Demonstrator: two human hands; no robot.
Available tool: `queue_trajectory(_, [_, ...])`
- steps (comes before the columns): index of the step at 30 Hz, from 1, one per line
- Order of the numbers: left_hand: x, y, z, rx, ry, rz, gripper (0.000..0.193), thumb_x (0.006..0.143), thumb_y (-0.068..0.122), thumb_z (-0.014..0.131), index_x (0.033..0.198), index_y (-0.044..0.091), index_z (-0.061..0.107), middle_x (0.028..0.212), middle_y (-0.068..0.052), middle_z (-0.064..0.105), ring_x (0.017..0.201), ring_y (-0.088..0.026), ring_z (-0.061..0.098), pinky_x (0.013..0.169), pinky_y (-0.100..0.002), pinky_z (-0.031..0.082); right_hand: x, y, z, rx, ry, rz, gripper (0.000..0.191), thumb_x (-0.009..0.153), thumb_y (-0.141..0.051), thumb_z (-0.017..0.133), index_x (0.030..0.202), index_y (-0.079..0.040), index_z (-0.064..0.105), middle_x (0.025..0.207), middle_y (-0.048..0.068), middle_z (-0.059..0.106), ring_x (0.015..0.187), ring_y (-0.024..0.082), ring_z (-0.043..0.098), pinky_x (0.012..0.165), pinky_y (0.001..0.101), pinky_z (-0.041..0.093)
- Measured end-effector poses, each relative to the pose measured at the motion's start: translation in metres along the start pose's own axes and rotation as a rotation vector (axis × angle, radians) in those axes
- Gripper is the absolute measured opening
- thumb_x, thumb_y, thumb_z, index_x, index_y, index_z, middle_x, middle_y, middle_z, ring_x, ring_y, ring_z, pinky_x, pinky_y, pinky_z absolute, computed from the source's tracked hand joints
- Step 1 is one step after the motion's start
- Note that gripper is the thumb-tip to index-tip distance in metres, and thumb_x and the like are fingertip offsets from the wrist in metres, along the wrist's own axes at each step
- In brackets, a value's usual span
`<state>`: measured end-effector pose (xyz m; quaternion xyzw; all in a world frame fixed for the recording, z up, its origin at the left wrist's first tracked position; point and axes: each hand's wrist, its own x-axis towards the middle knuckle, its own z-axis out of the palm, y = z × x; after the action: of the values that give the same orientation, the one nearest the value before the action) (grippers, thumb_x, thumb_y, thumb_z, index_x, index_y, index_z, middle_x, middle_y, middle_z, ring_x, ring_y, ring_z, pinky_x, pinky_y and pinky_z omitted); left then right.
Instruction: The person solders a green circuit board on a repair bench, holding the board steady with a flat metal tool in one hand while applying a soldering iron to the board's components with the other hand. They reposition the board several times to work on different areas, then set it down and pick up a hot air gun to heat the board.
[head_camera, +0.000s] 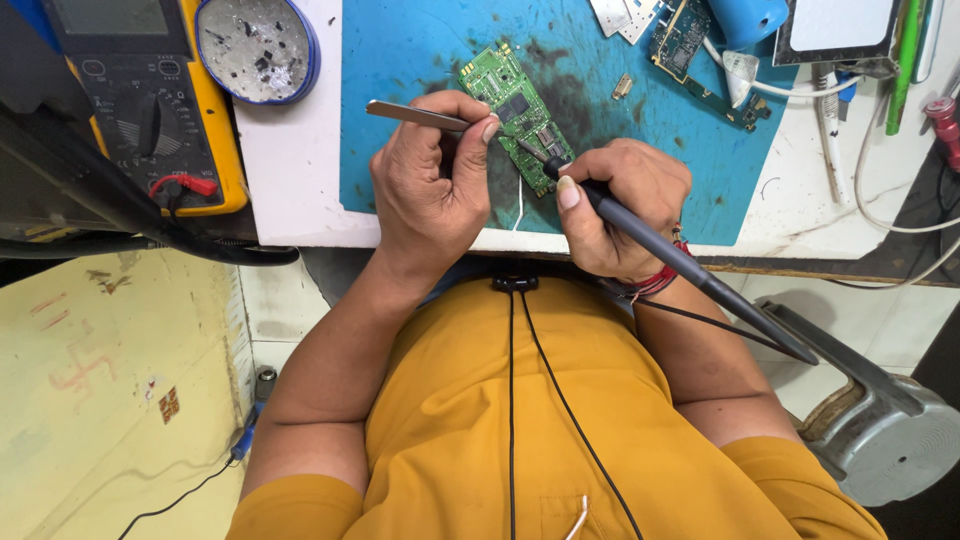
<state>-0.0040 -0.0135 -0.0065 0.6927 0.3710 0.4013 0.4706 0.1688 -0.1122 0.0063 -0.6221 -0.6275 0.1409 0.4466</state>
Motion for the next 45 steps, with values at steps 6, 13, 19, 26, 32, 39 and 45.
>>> queue_trajectory(6, [0.0001, -0.0003, -0.0001, 0.003, -0.004, 0.012, 0.006, 0.108, 0.007, 0.069, 0.111, 0.005, 0.063, 0.09, -0.001, 0.068, 0.069, -0.005, 0.059, 0.055, -0.02, 0.046, -0.0007, 0.0003, 0.0, -0.002, 0.001, 0.002, 0.009, 0.096, -0.008, 0.07, 0.094, -0.002, 0.063, 0.078, 0.01, 0.065, 0.068, 0.028, 0.064, 0.06, 0.0347, 0.048])
queue_trajectory(13, [-0.0006, -0.0001, -0.0008, -0.02, -0.001, 0.006, 0.007, 0.109, 0.007, 0.069, 0.112, 0.005, 0.063, 0.089, -0.001, 0.067, 0.065, -0.004, 0.058, 0.057, -0.02, 0.046, -0.0008, -0.0023, 0.0017, 0.033, 0.125, 0.052, 0.012, 0.102, -0.01, 0.068, 0.104, 0.0, 0.061, 0.091, 0.012, 0.065, 0.075, 0.026, 0.065, 0.065, 0.0335, 0.05])
queue_trajectory(19, [-0.0011, 0.0004, -0.0011, -0.029, -0.006, -0.001, 0.008, 0.109, 0.006, 0.069, 0.113, 0.004, 0.062, 0.088, -0.001, 0.066, 0.064, -0.004, 0.056, 0.056, -0.02, 0.044, -0.0017, -0.0043, 0.0033, -0.119, 0.173, -0.026, 0.024, 0.102, -0.022, 0.074, 0.109, 0.0, 0.066, 0.092, 0.015, 0.067, 0.078, 0.03, 0.064, 0.066, 0.0355, 0.047])
queue_trajectory(26, [-0.0008, 0.0011, -0.0011, -0.013, -0.014, 0.001, 0.006, 0.108, 0.004, 0.069, 0.11, 0.004, 0.063, 0.088, -0.001, 0.066, 0.063, -0.004, 0.056, 0.056, -0.02, 0.044, -0.0067, -0.0003, -0.0028, -0.018, 0.051, 0.015, 0.014, 0.105, -0.015, 0.062, 0.1, -0.002, 0.06, 0.092, 0.013, 0.068, 0.073, 0.028, 0.065, 0.068, 0.0353, 0.051])
queue_trajectory(32, [0.0, 0.0017, -0.0011, -0.012, -0.012, 0.003, 0.007, 0.108, 0.003, 0.069, 0.109, 0.004, 0.063, 0.088, -0.001, 0.066, 0.063, -0.005, 0.058, 0.056, -0.02, 0.045, -0.0046, -0.0003, -0.0025, -0.024, 0.03, 0.019, 0.013, 0.104, -0.013, 0.063, 0.096, -0.003, 0.058, 0.089, 0.012, 0.068, 0.07, 0.027, 0.065, 0.066, 0.0353, 0.05])
queue_trajectory(39, [0.0006, 0.0023, -0.0012, 0.003, -0.013, 0.009, 0.007, 0.107, 0.003, 0.069, 0.108, 0.004, 0.063, 0.088, -0.001, 0.066, 0.064, -0.005, 0.058, 0.055, -0.021, 0.045, -0.0033, -0.0008, -0.0026, -0.006, 0.027, 0.015, 0.013, 0.104, -0.013, 0.063, 0.096, -0.003, 0.058, 0.089, 0.011, 0.068, 0.07, 0.027, 0.066, 0.065, 0.0352, 0.05])
queue_trajectory(45, [0.0008, 0.0027, -0.0012, 0.005, -0.012, 0.012, 0.007, 0.108, 0.003, 0.07, 0.108, 0.004, 0.063, 0.088, -0.001, 0.067, 0.063, -0.005, 0.058, 0.056, -0.021, 0.046, -0.0033, -0.0005, -0.0023, -0.009, 0.027, 0.012, 0.014, 0.104, -0.013, 0.063, 0.096, -0.003, 0.058, 0.088, 0.012, 0.068, 0.07, 0.027, 0.066, 0.065, 0.035, 0.051])
